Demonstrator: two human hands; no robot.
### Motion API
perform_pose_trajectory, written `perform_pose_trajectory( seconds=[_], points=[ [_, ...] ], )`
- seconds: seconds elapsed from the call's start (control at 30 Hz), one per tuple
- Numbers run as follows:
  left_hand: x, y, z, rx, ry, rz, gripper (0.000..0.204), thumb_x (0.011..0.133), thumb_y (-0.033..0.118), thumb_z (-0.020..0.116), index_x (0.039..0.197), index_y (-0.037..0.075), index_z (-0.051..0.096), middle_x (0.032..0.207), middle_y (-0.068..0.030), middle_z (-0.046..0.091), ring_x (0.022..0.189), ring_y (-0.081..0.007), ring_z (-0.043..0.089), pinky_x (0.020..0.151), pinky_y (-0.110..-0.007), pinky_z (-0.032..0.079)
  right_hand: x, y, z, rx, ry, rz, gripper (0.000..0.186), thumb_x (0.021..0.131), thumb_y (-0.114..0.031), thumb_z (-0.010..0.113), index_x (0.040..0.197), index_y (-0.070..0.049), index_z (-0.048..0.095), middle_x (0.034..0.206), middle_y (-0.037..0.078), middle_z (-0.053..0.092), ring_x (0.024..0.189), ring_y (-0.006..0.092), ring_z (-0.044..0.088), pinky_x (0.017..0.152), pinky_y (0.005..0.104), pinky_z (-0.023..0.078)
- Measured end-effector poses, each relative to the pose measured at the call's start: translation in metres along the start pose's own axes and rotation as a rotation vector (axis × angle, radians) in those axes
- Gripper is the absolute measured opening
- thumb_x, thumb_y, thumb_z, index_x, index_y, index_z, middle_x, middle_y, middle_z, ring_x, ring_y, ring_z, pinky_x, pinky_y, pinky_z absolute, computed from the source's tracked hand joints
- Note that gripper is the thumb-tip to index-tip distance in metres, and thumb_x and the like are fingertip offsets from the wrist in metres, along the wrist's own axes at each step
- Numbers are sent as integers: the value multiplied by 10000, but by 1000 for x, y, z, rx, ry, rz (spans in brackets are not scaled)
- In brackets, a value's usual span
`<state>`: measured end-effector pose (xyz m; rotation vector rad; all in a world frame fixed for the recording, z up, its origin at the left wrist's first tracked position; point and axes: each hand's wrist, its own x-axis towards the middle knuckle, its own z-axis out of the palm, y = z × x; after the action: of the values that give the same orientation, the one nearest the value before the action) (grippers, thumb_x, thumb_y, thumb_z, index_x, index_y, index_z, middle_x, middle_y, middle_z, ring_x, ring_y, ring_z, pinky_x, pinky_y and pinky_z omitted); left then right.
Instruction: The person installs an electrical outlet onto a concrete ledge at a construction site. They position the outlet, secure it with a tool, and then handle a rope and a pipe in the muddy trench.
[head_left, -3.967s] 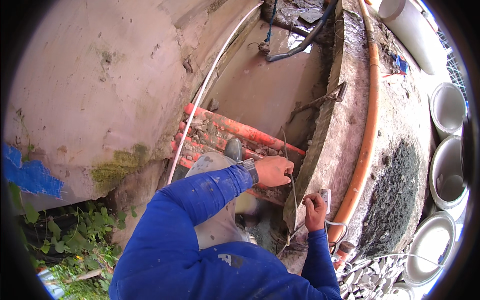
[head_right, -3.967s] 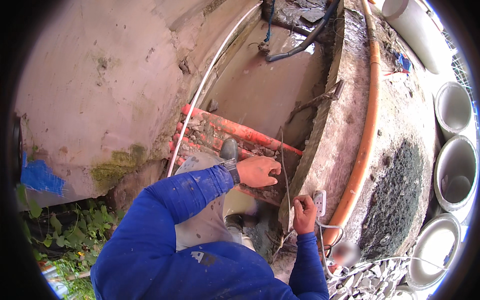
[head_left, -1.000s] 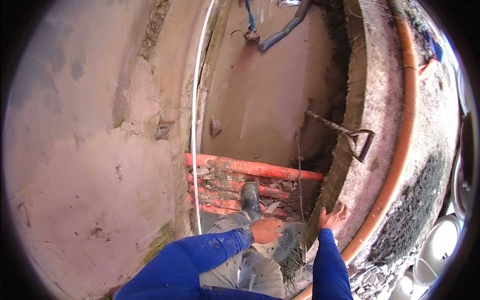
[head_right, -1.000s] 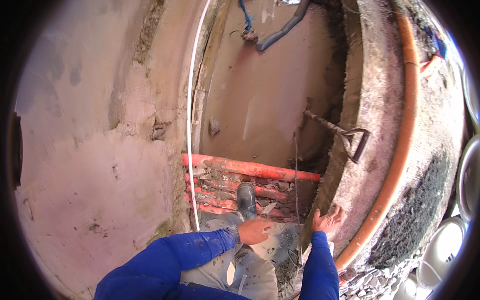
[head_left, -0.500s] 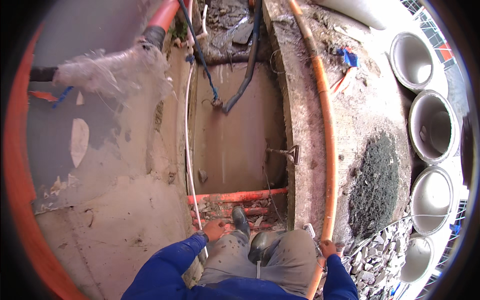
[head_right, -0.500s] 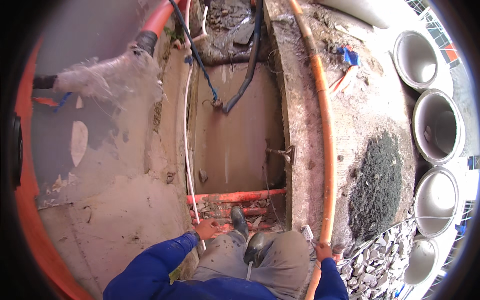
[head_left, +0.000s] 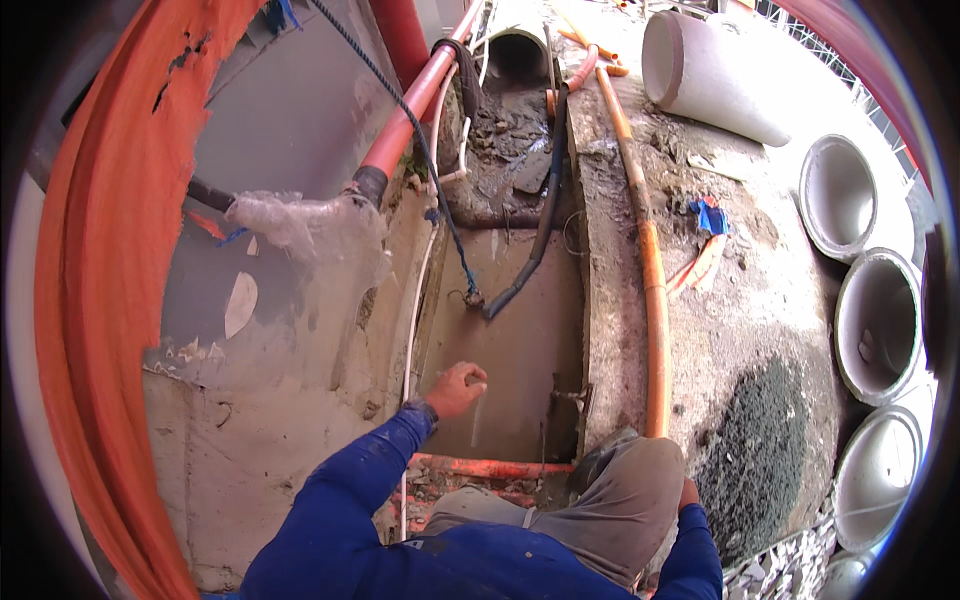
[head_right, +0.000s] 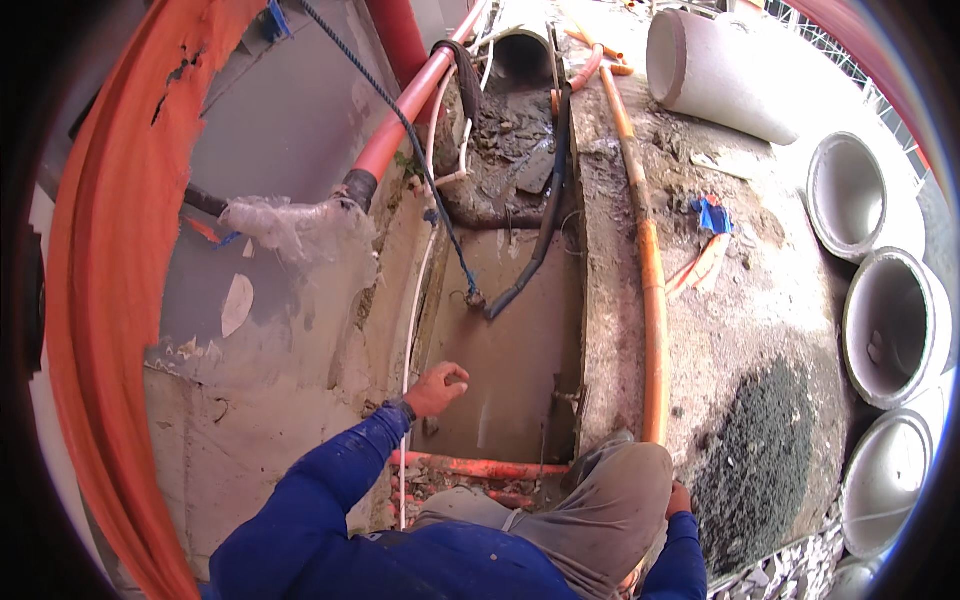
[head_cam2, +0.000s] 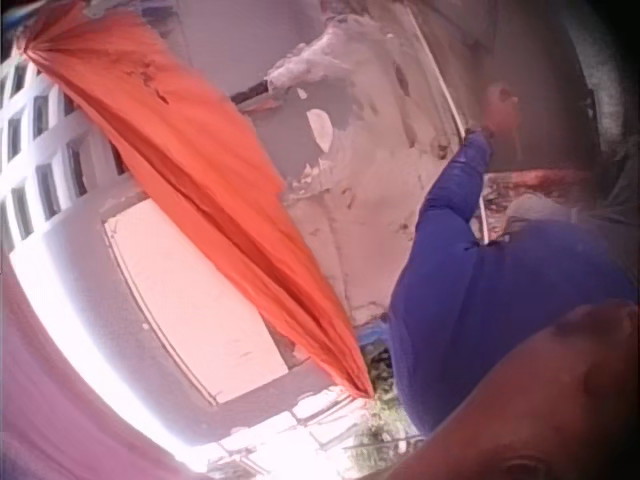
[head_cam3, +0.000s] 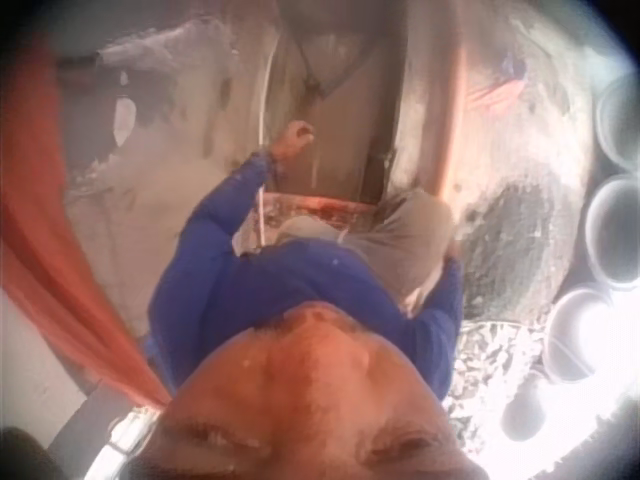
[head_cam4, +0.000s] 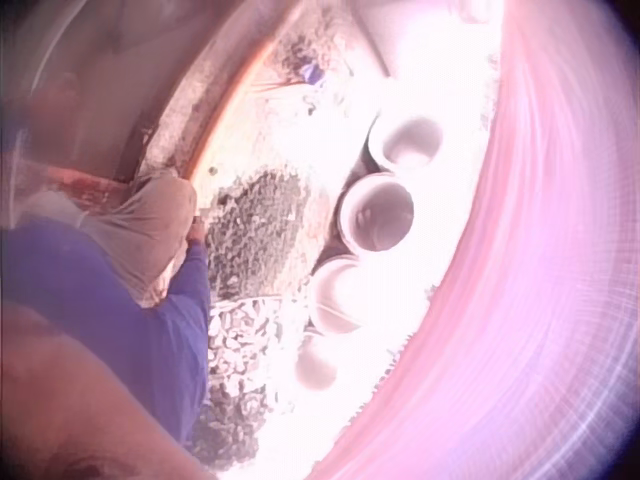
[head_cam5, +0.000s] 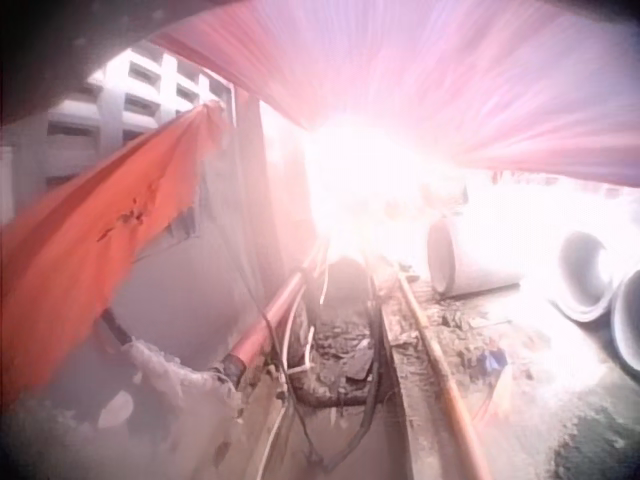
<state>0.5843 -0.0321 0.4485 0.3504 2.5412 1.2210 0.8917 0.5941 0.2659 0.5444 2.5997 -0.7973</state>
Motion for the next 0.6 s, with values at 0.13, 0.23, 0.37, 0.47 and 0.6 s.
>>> perform_pose_trajectory(
  seconds=[0.13,0.23,0.37,0.47,0.6],
  points=[
    [95,108,-69,72,1,-1,268,867,250,675,1042,48,660,1003,-135,634,852,-234,639,799,-353,519,76,-16,-98,458,150,180,261,838,-162,672,1012,31,698,932,159,732,786,235,712,729,364,560],
    [128,208,-126,242,-45,-126,275,861,231,689,1068,52,661,1023,-121,643,847,-216,651,788,-353,526,97,-32,-196,564,154,300,305,862,-197,665,1052,41,688,945,161,727,793,234,708,718,369,560],
    [149,266,-160,331,-79,-169,290,850,237,700,1068,50,665,1034,-138,655,853,-238,662,791,-359,530,125,8,-332,445,119,282,221,893,-141,629,1016,36,678,900,127,692,737,197,674,627,357,568],
    [126,244,-177,362,50,-235,291,837,248,713,1043,47,665,1044,-164,661,874,-275,660,804,-373,530,169,-14,-425,400,163,259,209,877,-129,629,993,40,671,886,116,686,740,194,668,628,344,575],
    [96,192,-186,444,196,-448,309,826,288,685,1009,38,673,1063,-201,650,1066,-359,605,948,-417,481,265,-106,-529,429,129,105,252,869,-151,655,1021,49,672,895,125,699,768,193,678,655,327,565]
  ],
)
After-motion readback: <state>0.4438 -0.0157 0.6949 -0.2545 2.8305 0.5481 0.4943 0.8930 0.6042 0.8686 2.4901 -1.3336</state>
